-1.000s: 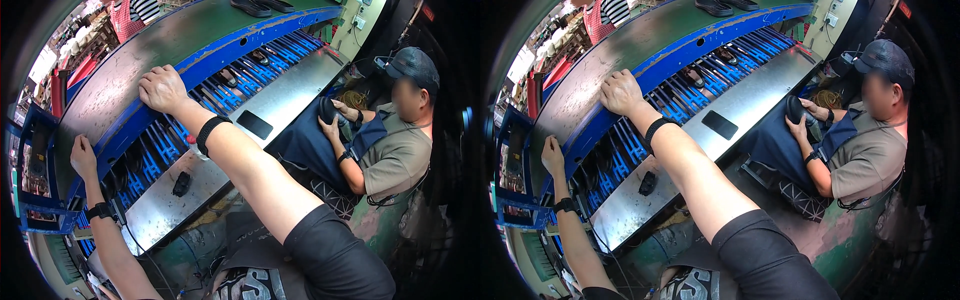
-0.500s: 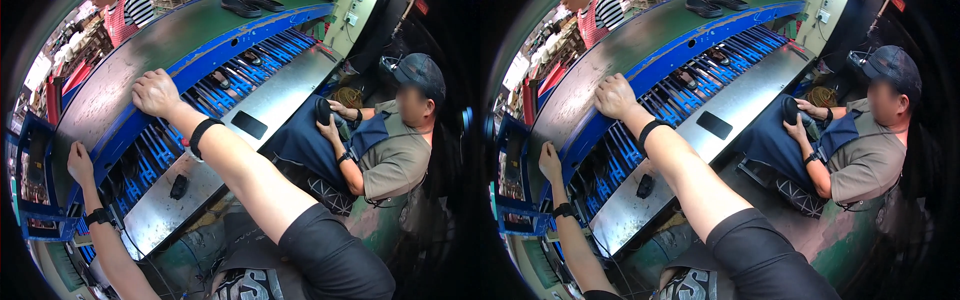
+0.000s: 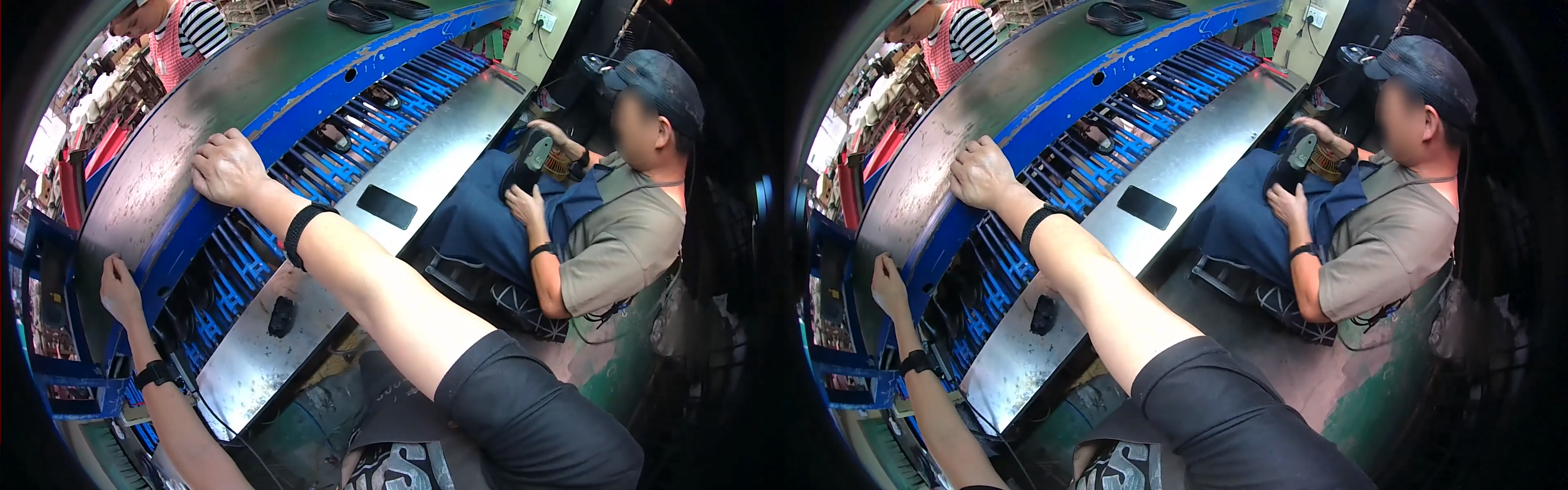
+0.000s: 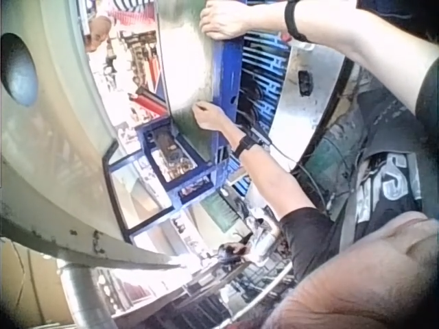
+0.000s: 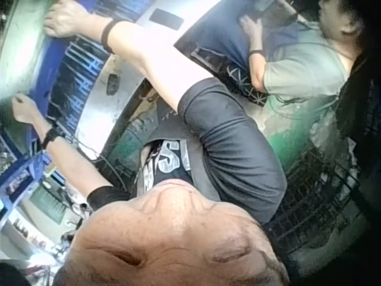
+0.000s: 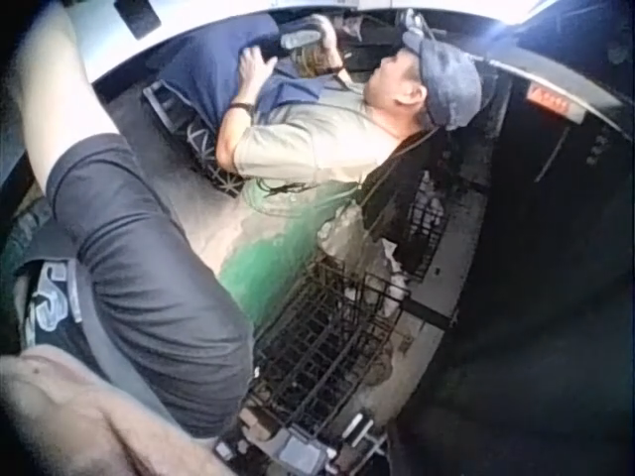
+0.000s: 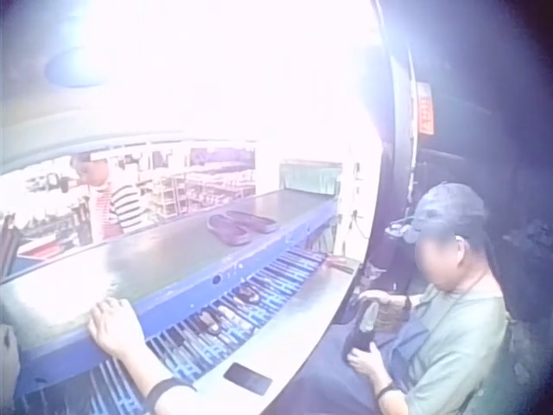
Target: Monitoring and interacting with a conveyor-based shoe assembly machine.
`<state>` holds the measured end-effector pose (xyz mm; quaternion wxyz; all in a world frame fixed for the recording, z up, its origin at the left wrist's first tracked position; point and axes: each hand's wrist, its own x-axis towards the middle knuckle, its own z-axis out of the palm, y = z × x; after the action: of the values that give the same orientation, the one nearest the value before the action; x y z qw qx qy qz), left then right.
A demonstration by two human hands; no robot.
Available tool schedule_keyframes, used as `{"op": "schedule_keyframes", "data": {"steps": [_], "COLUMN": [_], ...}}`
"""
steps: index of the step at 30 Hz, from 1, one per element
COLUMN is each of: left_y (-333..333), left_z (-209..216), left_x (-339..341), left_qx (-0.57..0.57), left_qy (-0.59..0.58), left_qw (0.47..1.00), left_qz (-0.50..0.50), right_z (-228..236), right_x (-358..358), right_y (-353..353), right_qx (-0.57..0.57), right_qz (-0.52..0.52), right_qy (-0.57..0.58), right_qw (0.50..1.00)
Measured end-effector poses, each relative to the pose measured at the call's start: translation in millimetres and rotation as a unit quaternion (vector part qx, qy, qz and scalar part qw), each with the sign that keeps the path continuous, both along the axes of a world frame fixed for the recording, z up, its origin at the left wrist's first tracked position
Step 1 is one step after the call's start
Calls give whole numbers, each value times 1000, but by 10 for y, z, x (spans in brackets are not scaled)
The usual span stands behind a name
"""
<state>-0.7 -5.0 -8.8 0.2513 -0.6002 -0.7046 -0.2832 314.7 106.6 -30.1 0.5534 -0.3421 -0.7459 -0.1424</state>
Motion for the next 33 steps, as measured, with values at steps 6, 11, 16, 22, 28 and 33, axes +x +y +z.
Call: {"op": "schedule_keyframes", "data": {"steps": [6,11,16,22,28,33], "left_y": [-11,9,-15,-16,-25,-46], "left_z": [-10,-19,8,-17,-6,28], "left_x": [19,-7,52,32,82,131], "left_qx": [-5,20,1,22,28,11], "left_qy": [-19,-8,-28,0,0,-19], "left_qw": [1000,1000,1000,1000,1000,1000], "left_qz": [8,-11,1,1,3,-2], "right_z": [-14,15,12,27,18,2], "right_x": [-5,8,-8,2,24,3], "right_y": [6,10,4,-16,-21,1], "right_qx": [0,17,10,3,-20,-16], "right_qz": [3,3,1,7,20,16], "right_qy": [-4,0,0,-11,-20,-22], "right_qw": [1000,1000,1000,1000,999,1000]}}
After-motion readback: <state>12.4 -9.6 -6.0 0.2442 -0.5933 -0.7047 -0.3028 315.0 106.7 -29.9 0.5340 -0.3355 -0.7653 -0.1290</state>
